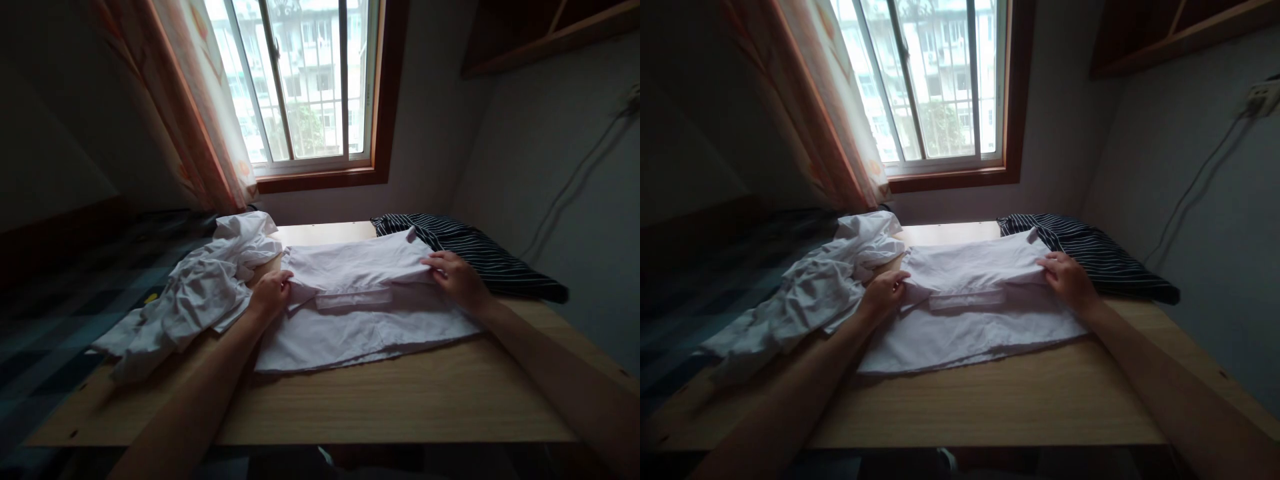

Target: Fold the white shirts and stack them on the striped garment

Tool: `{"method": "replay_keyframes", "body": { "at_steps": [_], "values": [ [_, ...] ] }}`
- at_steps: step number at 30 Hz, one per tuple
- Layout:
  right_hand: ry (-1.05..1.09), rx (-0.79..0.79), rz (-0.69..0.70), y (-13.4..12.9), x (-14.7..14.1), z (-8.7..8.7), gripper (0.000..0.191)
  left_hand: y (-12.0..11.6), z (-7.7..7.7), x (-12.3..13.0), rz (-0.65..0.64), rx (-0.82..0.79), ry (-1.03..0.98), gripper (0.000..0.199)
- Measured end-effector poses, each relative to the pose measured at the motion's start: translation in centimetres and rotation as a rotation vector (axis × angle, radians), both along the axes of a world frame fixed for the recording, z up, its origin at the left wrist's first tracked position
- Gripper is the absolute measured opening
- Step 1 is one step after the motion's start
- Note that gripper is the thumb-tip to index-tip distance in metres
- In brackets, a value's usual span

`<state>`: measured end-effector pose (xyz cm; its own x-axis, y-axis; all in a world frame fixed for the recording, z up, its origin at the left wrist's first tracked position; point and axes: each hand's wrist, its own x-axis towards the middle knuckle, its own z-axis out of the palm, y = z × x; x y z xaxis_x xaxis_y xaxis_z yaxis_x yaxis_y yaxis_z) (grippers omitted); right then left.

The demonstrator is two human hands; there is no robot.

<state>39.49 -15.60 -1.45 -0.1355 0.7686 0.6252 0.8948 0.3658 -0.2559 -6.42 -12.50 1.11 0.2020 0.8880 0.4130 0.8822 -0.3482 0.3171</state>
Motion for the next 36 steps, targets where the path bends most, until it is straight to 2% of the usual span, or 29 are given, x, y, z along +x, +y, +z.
{"method": "replay_keyframes", "body": {
  "at_steps": [5, 8, 10, 13, 16, 20, 24, 28, 32, 36],
  "values": [
    [0.255, -0.024, 0.053, 0.5, 0.1, -0.3, 0.035, -0.3, -0.3, 0.5, -0.003, -0.177, -0.606, 0.028],
    [0.454, -0.144, 0.002, 0.3, 0.2, -0.2, 0.035, -1.0, 0.0, 1.3, -0.019, -0.355, -0.936, 0.030],
    [0.648, -0.245, -0.001, 0.2, 0.1, -0.1, 0.033, -1.5, 0.4, 1.7, -0.044, -0.469, -1.067, 0.030],
    [0.977, -0.365, 0.104, 0.0, -0.3, -0.1, 0.027, -1.9, 1.1, 1.6, -0.089, -0.563, -1.162, 0.027],
    [1.183, -0.423, 0.203, -0.3, -1.0, 0.1, 0.024, -2.1, 1.8, 1.1, -0.133, -0.607, -1.215, 0.027],
    [1.265, -0.441, 0.244, -0.8, -1.8, 0.8, 0.022, -2.5, 2.6, 0.8, -0.095, -0.601, -1.200, 0.030],
    [1.281, -0.375, 0.243, -1.1, -2.1, 1.3, 0.020, -3.1, 3.0, 1.3, -0.034, -0.563, -1.072, 0.037],
    [1.273, -0.354, 0.225, -1.3, -2.1, 1.7, 0.020, -3.6, 3.5, 1.5, -0.079, -0.604, -1.030, 0.044],
    [1.239, -0.311, 0.217, -1.9, -1.6, 2.5, 0.019, -4.1, 4.7, 0.9, -0.129, -0.604, -0.970, 0.044],
    [1.092, -0.352, 0.207, -3.0, -0.2, 3.5, 0.017, -4.6, 6.0, -0.2, -0.182, -0.695, -0.778, 0.042]
  ]
}}
